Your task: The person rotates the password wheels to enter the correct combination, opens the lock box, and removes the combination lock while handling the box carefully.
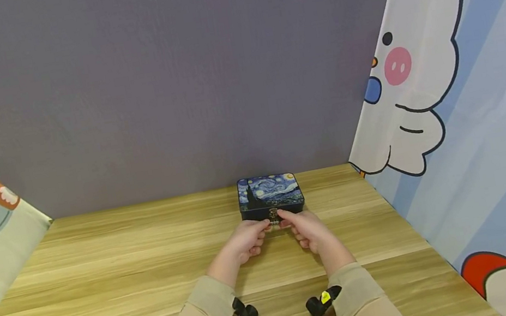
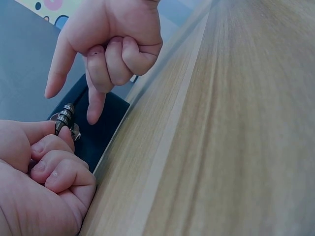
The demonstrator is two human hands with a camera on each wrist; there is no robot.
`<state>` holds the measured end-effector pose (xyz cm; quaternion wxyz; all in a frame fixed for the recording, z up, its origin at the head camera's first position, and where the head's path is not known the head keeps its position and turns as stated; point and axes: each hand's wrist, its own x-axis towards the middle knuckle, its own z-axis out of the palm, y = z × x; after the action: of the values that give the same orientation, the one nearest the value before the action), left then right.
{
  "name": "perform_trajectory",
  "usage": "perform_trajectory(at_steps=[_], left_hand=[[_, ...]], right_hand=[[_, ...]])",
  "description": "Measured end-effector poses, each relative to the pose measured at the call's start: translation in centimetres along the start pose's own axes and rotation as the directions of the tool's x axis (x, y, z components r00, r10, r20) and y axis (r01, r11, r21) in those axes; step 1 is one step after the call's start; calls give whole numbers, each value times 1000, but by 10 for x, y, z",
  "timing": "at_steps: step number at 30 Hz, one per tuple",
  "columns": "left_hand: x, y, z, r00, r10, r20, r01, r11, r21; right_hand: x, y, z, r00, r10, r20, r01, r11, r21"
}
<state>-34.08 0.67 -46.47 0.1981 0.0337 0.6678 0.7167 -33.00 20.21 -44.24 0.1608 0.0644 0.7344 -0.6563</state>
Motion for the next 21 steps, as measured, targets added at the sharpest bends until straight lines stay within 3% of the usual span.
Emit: perform_trajectory(at_steps=[10,21], left_hand=[[2,0,0,1000,2,6,-2,1000,6],[2,-1,0,1000,6,0,-6,1000,7]], right_hand=[[1,2,3,999,-40,1,40,999,-11],[3,5,7,999,-43,7,42,998,50]])
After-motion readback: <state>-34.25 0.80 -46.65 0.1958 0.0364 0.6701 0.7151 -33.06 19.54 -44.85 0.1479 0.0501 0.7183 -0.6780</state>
